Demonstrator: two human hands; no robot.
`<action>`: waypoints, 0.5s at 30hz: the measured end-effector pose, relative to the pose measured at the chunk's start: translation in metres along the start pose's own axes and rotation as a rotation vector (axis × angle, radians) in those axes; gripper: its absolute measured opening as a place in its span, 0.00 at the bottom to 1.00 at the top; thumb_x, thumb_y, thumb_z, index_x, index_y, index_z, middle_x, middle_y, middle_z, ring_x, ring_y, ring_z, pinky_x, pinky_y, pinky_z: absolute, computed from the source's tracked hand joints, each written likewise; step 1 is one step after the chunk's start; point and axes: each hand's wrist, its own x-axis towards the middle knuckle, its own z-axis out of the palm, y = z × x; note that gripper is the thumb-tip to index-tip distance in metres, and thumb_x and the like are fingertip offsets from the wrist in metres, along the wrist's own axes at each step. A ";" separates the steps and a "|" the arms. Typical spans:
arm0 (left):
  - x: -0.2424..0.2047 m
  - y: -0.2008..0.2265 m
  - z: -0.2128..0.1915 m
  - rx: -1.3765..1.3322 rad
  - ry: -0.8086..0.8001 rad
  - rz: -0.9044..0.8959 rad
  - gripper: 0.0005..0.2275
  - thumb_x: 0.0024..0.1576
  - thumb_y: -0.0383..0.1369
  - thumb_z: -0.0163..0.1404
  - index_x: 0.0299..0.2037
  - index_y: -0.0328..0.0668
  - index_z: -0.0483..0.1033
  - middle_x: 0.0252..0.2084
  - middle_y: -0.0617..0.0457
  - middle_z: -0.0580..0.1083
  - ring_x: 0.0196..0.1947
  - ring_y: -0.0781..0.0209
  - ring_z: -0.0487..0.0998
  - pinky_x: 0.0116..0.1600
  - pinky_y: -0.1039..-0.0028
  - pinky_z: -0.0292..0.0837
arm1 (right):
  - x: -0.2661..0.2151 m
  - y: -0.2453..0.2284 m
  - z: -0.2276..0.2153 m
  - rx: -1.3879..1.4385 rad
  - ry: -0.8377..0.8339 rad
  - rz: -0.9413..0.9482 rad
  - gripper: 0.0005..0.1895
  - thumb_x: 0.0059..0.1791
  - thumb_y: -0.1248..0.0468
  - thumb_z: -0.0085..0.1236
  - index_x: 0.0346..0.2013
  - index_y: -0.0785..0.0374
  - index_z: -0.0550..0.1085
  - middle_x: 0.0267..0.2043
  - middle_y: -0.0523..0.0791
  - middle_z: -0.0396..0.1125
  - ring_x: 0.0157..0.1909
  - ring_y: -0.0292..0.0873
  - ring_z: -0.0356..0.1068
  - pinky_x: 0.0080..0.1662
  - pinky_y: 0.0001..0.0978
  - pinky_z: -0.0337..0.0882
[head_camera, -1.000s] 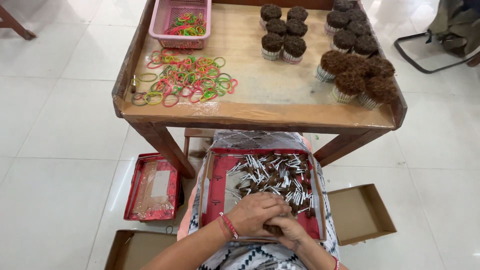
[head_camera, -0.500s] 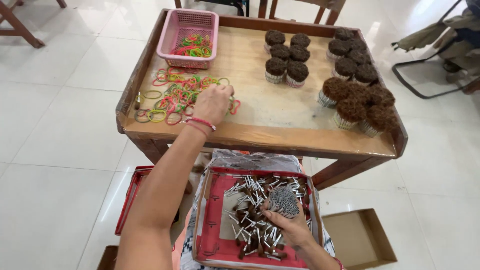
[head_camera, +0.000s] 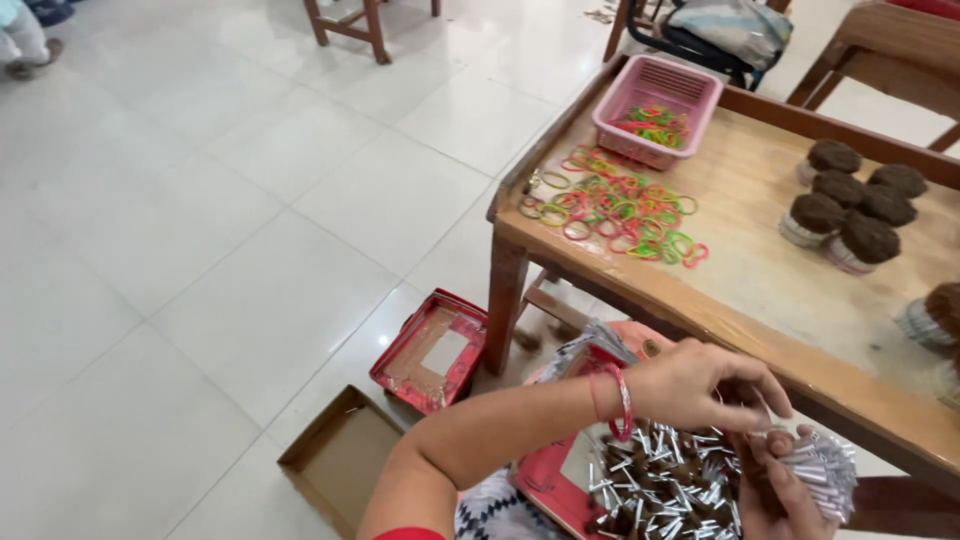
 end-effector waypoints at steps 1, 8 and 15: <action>-0.013 0.003 0.005 0.011 0.013 -0.005 0.12 0.58 0.33 0.57 0.50 0.42 0.81 0.41 0.52 0.82 0.44 0.67 0.84 0.54 0.74 0.81 | -0.004 0.006 -0.002 0.007 -0.011 0.013 0.23 0.52 0.80 0.56 0.61 0.67 0.65 0.50 0.50 0.67 0.61 0.51 0.70 0.74 0.57 0.62; -0.072 0.003 0.026 0.272 0.146 -0.113 0.11 0.60 0.35 0.51 0.50 0.47 0.82 0.32 0.50 0.79 0.32 0.63 0.82 0.47 0.72 0.80 | 0.101 0.063 -0.315 0.446 -0.314 0.888 0.24 0.53 0.54 0.46 0.50 0.75 0.69 0.47 0.54 0.66 0.54 0.60 0.68 0.62 0.53 0.67; -0.107 -0.014 0.040 0.491 0.276 -0.182 0.08 0.58 0.35 0.52 0.43 0.45 0.82 0.36 0.46 0.78 0.38 0.52 0.81 0.50 0.64 0.78 | 0.106 0.068 -0.308 0.332 -0.333 1.044 0.27 0.52 0.50 0.45 0.46 0.76 0.70 0.47 0.54 0.67 0.54 0.61 0.68 0.59 0.50 0.69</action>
